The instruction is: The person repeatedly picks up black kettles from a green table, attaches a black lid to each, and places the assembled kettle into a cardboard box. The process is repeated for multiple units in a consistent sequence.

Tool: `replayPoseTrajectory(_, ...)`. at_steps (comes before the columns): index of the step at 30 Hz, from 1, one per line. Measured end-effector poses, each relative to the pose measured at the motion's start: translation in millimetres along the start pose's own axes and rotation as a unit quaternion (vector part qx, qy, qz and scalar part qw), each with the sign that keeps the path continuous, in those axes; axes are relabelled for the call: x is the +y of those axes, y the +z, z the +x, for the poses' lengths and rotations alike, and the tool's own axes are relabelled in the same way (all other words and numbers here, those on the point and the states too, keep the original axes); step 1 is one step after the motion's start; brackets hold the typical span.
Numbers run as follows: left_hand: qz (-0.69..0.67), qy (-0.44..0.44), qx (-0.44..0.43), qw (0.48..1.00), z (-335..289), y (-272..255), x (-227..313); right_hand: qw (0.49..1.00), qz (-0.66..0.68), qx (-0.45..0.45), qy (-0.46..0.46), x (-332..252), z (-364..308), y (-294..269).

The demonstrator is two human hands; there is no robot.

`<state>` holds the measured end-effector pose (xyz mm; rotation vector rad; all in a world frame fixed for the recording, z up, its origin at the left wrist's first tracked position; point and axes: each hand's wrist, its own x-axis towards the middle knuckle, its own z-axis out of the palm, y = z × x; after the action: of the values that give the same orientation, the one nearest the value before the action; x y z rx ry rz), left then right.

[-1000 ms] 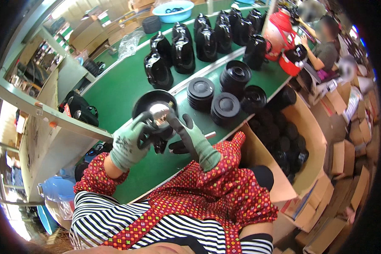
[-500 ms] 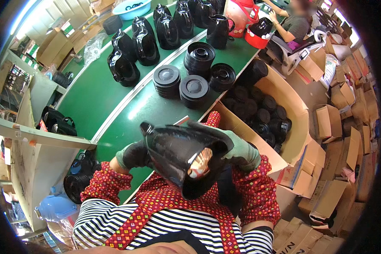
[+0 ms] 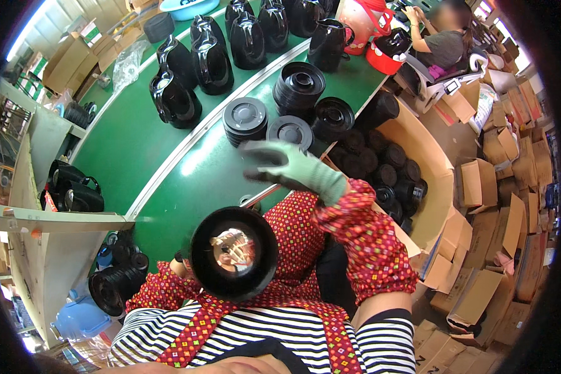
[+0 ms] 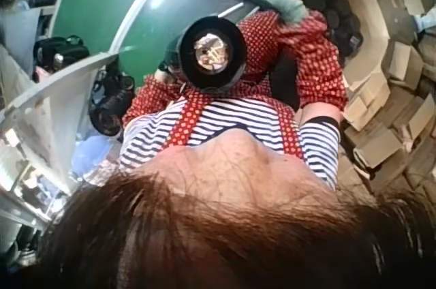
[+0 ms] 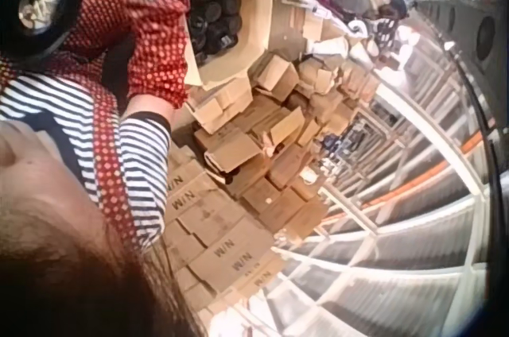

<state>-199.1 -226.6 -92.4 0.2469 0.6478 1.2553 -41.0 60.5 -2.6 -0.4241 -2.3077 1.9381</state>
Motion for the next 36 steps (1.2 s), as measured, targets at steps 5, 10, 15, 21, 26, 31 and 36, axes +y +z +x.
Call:
replayPoseTrajectory(5, 0.002, 0.03, 0.033, 0.999, -5, -12, 9, 0.764, -0.583, 0.229, 0.154, 95, 50, -10)
replayPoseTrajectory(10, -0.004, 0.034, 0.027, 0.999, -1, -14, 10, 0.783, -0.545, 0.279, 0.11, 110, 42, -13)
replayPoseTrajectory(15, -0.018, 0.027, 0.005, 0.999, 10, -12, 3, 0.904, -0.279, 0.302, -0.122, 52, -38, 22)
replayPoseTrajectory(21, -0.025, 0.0, -0.031, 0.999, 31, 4, -9, 0.931, -0.208, 0.273, -0.127, -18, -127, 75)
replayPoseTrajectory(26, -0.037, -0.048, -0.075, 0.995, 55, 16, -16, 0.927, -0.157, 0.313, -0.135, -15, -167, 85)
replayPoseTrajectory(31, -0.061, -0.105, -0.126, 0.984, 73, 21, -23, 0.918, -0.127, 0.343, -0.155, -12, -192, 89)
replayPoseTrajectory(36, -0.084, -0.158, -0.211, 0.961, 85, 29, -25, 0.879, -0.253, 0.343, -0.213, -9, -211, 90)
